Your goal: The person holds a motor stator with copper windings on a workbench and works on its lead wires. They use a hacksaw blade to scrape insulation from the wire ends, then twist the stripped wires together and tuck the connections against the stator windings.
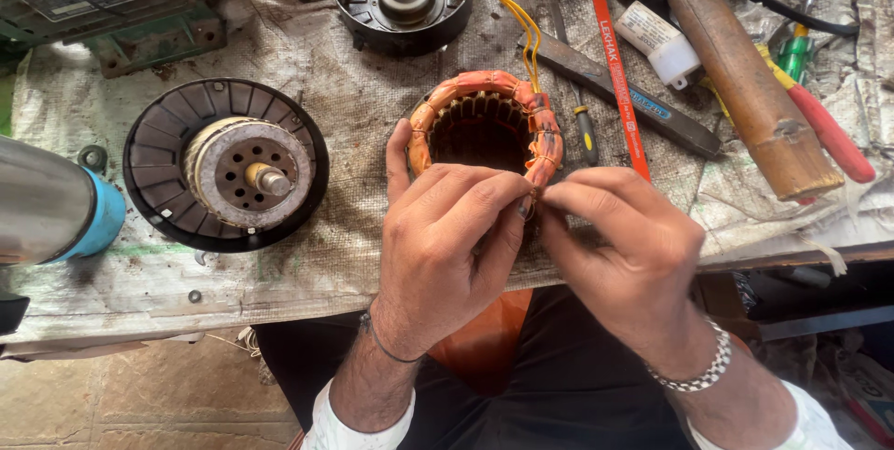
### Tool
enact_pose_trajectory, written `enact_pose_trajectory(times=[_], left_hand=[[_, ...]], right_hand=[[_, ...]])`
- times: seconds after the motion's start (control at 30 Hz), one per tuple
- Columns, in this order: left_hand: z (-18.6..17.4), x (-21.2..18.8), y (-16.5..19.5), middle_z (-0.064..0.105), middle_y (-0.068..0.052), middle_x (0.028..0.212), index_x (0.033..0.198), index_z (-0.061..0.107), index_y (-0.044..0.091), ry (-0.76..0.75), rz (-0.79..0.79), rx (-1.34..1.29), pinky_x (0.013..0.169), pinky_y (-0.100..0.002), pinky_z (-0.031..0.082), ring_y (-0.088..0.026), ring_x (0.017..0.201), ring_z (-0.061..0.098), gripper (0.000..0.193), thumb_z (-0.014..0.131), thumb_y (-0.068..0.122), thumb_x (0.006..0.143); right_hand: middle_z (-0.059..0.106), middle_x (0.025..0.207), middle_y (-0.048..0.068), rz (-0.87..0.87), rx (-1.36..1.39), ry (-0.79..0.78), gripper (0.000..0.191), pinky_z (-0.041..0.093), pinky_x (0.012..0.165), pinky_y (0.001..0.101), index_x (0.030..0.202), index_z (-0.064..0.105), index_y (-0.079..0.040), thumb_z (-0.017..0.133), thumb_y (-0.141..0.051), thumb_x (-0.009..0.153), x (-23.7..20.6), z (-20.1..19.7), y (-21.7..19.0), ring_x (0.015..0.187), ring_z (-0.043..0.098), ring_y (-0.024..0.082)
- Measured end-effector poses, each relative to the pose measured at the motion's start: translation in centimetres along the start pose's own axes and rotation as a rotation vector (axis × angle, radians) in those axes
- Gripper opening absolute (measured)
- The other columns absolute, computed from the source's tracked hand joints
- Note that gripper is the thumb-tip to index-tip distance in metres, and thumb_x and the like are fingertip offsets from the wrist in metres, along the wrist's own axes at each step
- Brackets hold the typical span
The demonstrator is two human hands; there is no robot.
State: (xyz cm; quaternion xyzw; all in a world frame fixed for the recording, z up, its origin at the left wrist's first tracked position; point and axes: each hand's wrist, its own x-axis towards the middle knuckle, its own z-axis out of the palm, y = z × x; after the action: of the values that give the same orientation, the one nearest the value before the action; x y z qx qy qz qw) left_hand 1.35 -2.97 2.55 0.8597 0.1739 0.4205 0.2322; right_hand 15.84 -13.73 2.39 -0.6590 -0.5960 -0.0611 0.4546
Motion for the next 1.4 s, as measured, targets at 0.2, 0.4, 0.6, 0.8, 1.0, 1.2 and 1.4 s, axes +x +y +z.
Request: enact_pose_trajectory(times=[0.2,0.4,0.6,0.8,1.0,1.2,1.4], left_hand=[[-0.1,0.1,0.0,0.071,0.003,0.097,0.106,0.068,0.013,0.006,0.013,-0.011,0.129,-0.063,0.024,-0.016,0.098,0.071,0.014,0.075,0.007,0.095],[0.0,0.0,0.0,0.071,0.002,0.098,0.107,0.068,0.013,0.006,0.015,-0.011,0.129,-0.063,0.025,-0.017,0.099,0.071,0.013,0.075,0.008,0.098],[-0.1,0.1,0.0,0.072,0.001,0.099,0.107,0.068,0.012,-0.003,0.013,-0.003,0.128,-0.062,0.025,-0.018,0.098,0.071,0.015,0.075,0.006,0.094],[0.0,-0.1,-0.2,0.072,0.002,0.103,0.107,0.067,0.014,-0.010,0.029,0.026,0.129,-0.062,0.024,-0.018,0.102,0.071,0.021,0.079,0.014,0.090],[1.4,-0.2,0.0,0.068,-0.001,0.097,0.114,0.064,0.010,0.056,0.006,0.163,0.126,-0.064,0.022,-0.020,0.095,0.068,0.039,0.086,0.026,0.087],[2.0,-0.6,-0.1,0.068,0.001,0.096,0.113,0.063,0.010,0.087,0.016,0.172,0.130,-0.064,0.021,-0.019,0.095,0.068,0.033,0.081,0.015,0.087],[1.9,-0.6,-0.1,0.067,-0.003,0.110,0.119,0.059,0.008,0.116,0.039,0.135,0.129,-0.067,0.020,-0.022,0.109,0.069,0.042,0.080,0.015,0.084]], right_hand=[[0.070,0.093,0.009,-0.370,-0.223,-0.081,0.022,0.054,0.074,0.0383,0.094,0.074,-0.001,0.084,-0.002,0.074,1.9,-1.6,0.6,0.087,0.069,0.027],[0.069,0.094,0.003,-0.463,-0.256,-0.121,0.025,0.049,0.079,0.0379,0.098,0.073,-0.005,0.087,-0.014,0.079,2.4,-1.4,1.4,0.091,0.068,0.022],[0.069,0.091,0.005,-0.417,-0.200,-0.196,0.032,0.050,0.080,0.0413,0.095,0.069,-0.006,0.085,-0.008,0.068,3.1,-1.9,3.1,0.090,0.069,0.027],[0.068,0.099,0.011,-0.175,-0.118,-0.040,0.020,0.056,0.083,0.0385,0.101,0.062,-0.002,0.077,0.002,0.087,1.7,-1.2,4.1,0.092,0.069,0.029],[0.068,0.098,0.012,-0.168,-0.095,-0.030,0.023,0.057,0.083,0.0375,0.104,0.059,-0.001,0.076,0.003,0.088,1.6,-1.1,4.2,0.094,0.069,0.028],[0.065,0.100,0.008,-0.347,-0.068,-0.010,0.028,0.056,0.076,0.0343,0.105,0.065,-0.005,0.080,0.008,0.085,1.4,-1.2,4.1,0.092,0.067,0.024],[0.059,0.117,0.009,-0.370,-0.108,-0.171,0.043,0.055,0.086,0.0361,0.125,0.072,-0.012,0.083,0.000,0.085,1.8,-1.4,3.7,0.102,0.061,0.026]])
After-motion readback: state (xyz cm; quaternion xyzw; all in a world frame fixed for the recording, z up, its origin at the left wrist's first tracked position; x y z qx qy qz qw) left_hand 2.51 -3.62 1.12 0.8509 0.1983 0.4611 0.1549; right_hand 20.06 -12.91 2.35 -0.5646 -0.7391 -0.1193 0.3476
